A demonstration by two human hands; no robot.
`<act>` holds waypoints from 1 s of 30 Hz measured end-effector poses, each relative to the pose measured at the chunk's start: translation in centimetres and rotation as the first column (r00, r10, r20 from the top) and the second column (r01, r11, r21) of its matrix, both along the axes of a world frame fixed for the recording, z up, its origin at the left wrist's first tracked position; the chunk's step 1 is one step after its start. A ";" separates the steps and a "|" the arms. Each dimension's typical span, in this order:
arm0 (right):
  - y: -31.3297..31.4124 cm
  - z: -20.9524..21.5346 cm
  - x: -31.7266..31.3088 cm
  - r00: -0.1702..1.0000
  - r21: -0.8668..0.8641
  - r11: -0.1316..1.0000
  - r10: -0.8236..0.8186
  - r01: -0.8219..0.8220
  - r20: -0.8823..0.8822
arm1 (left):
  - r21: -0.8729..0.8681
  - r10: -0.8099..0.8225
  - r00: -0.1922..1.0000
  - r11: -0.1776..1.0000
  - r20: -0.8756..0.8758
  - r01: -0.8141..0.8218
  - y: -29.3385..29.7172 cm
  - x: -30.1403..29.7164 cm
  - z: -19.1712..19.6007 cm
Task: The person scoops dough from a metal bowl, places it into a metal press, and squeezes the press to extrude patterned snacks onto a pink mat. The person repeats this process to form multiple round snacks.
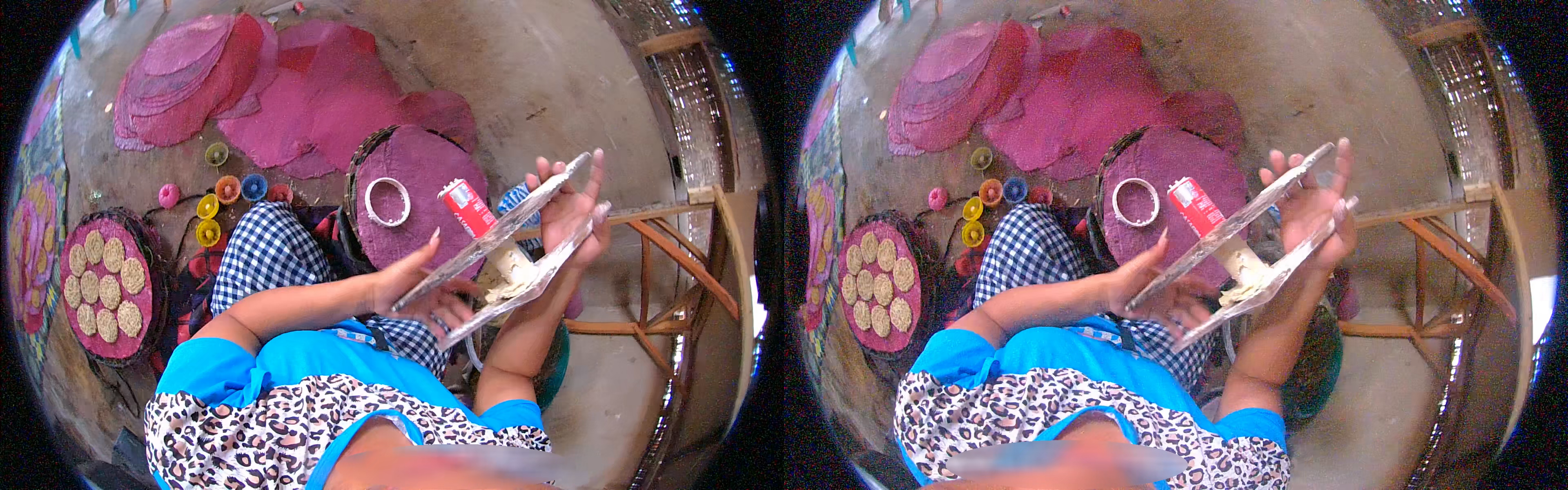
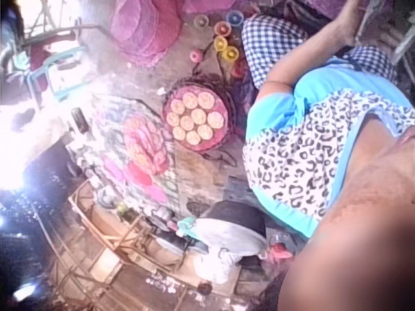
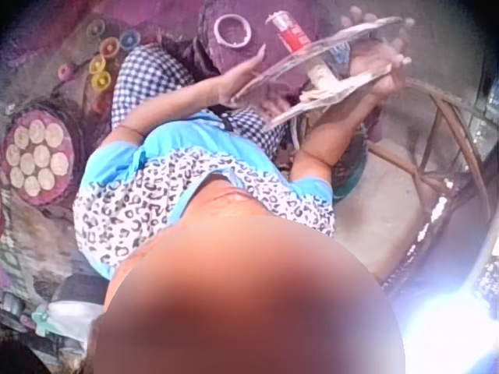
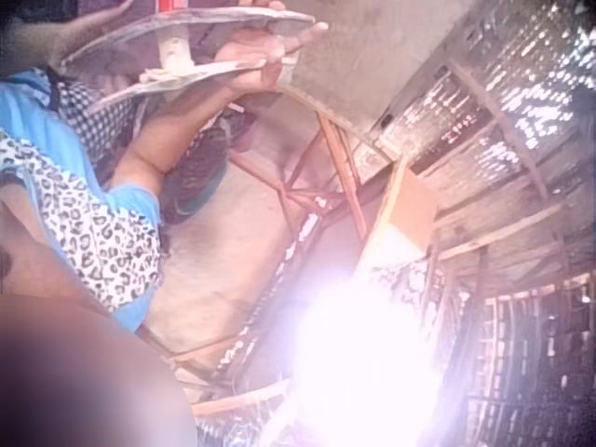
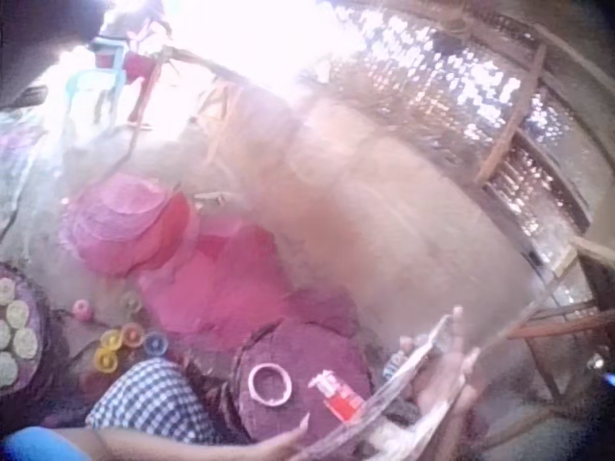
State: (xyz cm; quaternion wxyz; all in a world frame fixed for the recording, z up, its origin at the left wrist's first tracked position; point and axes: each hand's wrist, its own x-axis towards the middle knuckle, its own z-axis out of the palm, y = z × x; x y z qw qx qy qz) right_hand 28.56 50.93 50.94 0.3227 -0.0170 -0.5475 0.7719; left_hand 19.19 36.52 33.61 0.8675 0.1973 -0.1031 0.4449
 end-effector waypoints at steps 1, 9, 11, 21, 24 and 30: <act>0.9 -0.7 -0.5 0.999 -0.034 0.998 0.051 -0.050 0.016 | 0.094 -0.232 0.962 0.971 0.145 0.220 -0.2 0.8 -0.2; 5.8 -7.7 -5.2 0.856 -0.325 0.945 0.130 0.047 0.501 | 0.124 -0.336 0.771 0.938 0.541 0.323 -0.2 2.9 -1.5; 7.0 -9.1 -6.6 0.732 -0.298 0.941 0.091 0.159 0.676 | 0.116 -0.336 0.659 0.928 0.673 0.354 0.2 3.0 -1.9; 9.9 -10.3 -11.4 0.356 -0.020 0.976 -0.060 0.217 0.933 | 0.151 -0.268 0.571 0.958 0.776 0.244 3.1 2.2 -2.4; 9.2 -10.7 -11.8 0.290 -0.029 0.978 -0.032 0.205 0.957 | 0.136 -0.252 0.554 0.961 0.794 0.241 2.4 2.3 -2.0; 8.1 -11.6 -13.6 0.297 -0.042 0.986 -0.007 0.158 0.955 | 0.022 -0.154 0.644 0.978 0.749 0.208 1.2 1.3 -2.3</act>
